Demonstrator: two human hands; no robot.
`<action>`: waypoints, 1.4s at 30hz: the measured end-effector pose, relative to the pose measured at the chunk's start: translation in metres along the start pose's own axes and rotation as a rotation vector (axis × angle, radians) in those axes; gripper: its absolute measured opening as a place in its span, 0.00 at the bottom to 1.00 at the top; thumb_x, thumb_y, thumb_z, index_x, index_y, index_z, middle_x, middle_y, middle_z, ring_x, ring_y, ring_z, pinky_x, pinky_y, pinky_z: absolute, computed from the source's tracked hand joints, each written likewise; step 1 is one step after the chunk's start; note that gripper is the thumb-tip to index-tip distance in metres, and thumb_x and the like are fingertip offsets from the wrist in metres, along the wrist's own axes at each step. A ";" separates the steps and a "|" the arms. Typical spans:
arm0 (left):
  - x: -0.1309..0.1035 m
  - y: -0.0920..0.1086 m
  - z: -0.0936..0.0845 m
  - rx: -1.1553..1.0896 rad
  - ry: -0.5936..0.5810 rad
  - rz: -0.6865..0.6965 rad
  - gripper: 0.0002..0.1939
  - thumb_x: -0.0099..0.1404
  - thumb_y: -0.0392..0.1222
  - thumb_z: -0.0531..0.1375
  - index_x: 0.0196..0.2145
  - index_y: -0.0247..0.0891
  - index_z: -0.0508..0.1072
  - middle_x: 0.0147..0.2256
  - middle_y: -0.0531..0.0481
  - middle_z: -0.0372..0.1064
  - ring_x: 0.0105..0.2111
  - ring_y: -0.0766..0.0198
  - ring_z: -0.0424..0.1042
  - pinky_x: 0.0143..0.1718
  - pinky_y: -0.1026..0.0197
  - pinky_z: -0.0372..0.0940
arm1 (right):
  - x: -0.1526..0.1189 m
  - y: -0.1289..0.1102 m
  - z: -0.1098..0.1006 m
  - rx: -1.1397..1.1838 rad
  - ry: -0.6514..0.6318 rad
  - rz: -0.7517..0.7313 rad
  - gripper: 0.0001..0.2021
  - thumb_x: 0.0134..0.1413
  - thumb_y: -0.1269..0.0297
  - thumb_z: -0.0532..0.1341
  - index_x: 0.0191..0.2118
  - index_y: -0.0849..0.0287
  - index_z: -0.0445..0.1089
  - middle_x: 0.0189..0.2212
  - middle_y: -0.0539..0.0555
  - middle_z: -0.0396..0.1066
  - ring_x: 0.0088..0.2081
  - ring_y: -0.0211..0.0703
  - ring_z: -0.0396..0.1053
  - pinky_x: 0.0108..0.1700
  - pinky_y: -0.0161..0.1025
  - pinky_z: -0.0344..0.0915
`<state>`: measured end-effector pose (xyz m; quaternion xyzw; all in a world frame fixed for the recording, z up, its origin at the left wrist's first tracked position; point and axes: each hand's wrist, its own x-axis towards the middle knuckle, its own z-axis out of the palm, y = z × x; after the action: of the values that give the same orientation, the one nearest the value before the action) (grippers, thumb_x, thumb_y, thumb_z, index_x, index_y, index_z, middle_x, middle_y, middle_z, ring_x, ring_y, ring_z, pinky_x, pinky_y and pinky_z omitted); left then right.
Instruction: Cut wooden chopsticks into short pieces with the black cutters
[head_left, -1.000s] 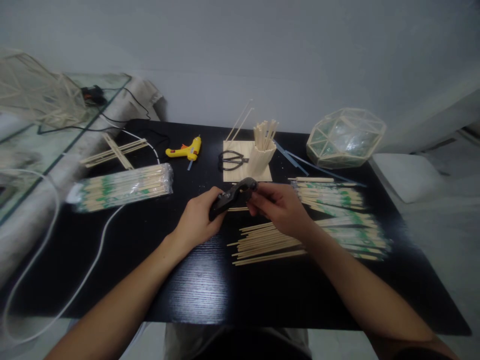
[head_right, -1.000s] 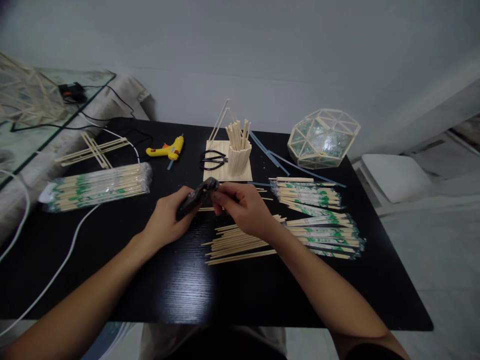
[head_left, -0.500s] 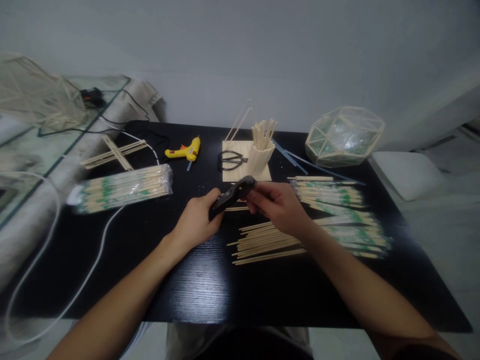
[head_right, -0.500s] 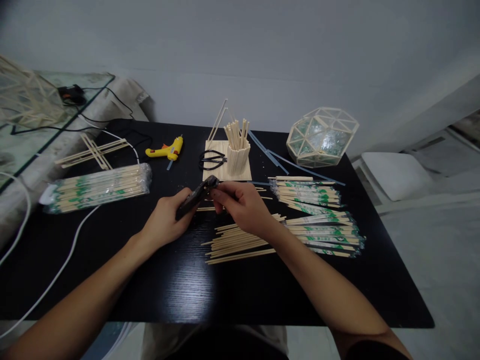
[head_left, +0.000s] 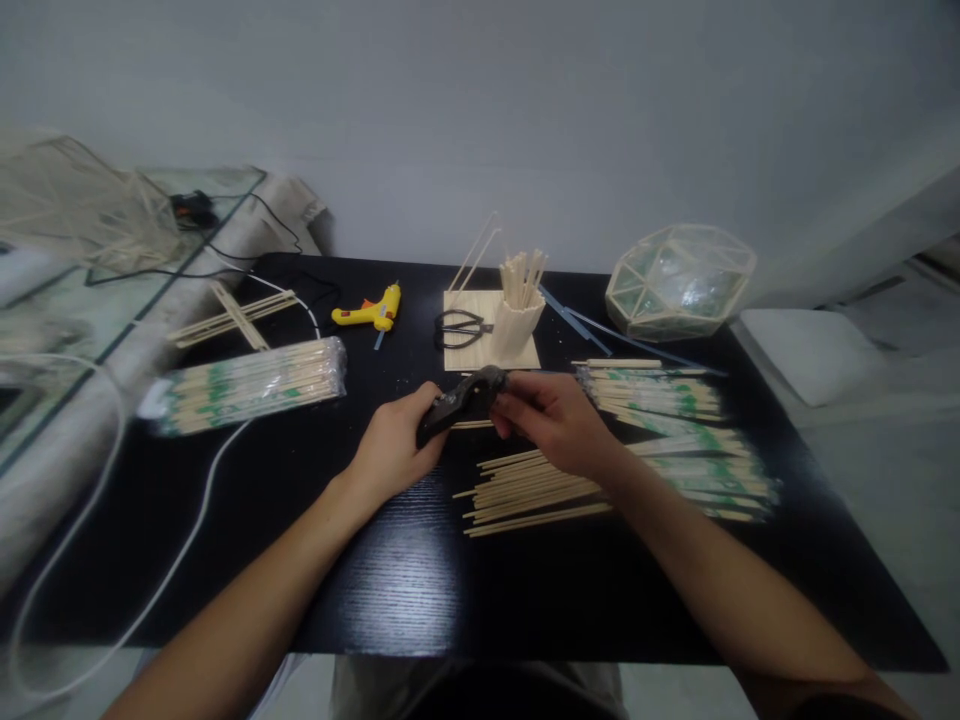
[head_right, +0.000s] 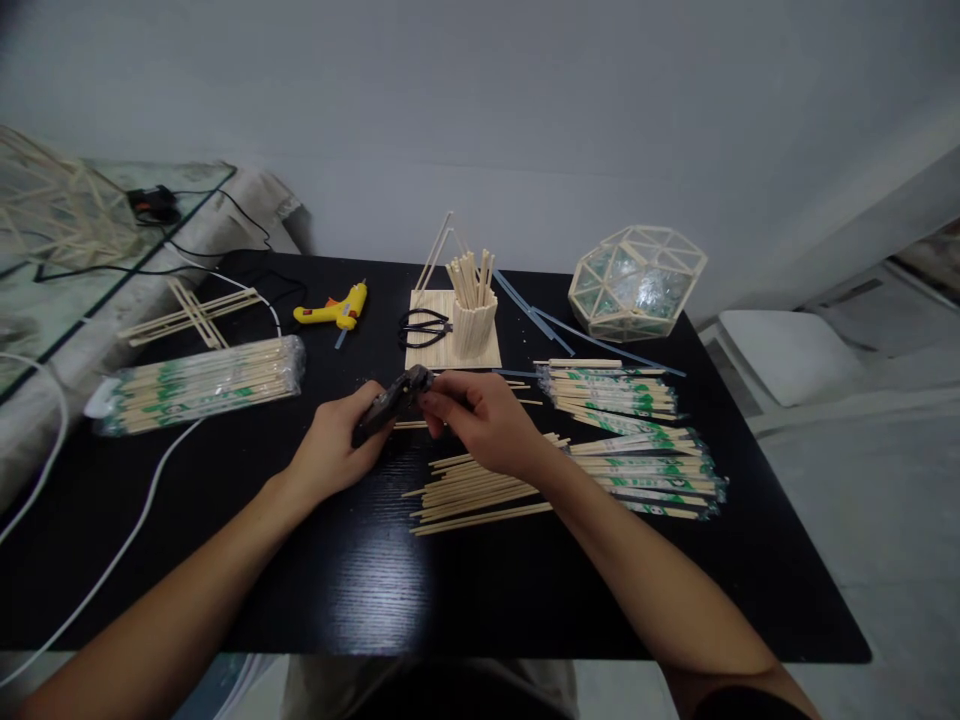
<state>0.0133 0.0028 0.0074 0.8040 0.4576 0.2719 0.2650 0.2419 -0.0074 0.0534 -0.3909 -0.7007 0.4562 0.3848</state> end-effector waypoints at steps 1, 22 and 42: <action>0.000 0.000 0.000 -0.002 0.002 0.011 0.02 0.66 0.36 0.56 0.34 0.40 0.66 0.28 0.54 0.68 0.27 0.65 0.68 0.31 0.64 0.59 | 0.000 0.000 -0.001 -0.003 -0.009 -0.006 0.22 0.70 0.55 0.60 0.25 0.59 0.69 0.21 0.47 0.65 0.24 0.34 0.58 0.29 0.35 0.56; 0.000 -0.003 -0.004 -0.064 0.001 0.109 0.11 0.63 0.31 0.57 0.42 0.37 0.74 0.37 0.49 0.75 0.36 0.62 0.74 0.40 0.61 0.66 | -0.002 0.002 -0.002 0.339 -0.172 0.185 0.22 0.65 0.47 0.64 0.30 0.63 0.70 0.21 0.47 0.64 0.20 0.29 0.51 0.20 0.32 0.45; -0.001 -0.004 -0.001 -0.064 -0.018 0.057 0.03 0.65 0.33 0.57 0.35 0.39 0.69 0.28 0.56 0.68 0.27 0.68 0.67 0.31 0.66 0.60 | -0.001 0.004 0.001 0.343 -0.125 0.183 0.19 0.67 0.51 0.63 0.31 0.63 0.72 0.21 0.46 0.64 0.19 0.29 0.52 0.20 0.32 0.45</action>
<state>0.0095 0.0037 0.0055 0.8104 0.4231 0.2864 0.2868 0.2423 -0.0070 0.0491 -0.3524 -0.5968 0.6253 0.3587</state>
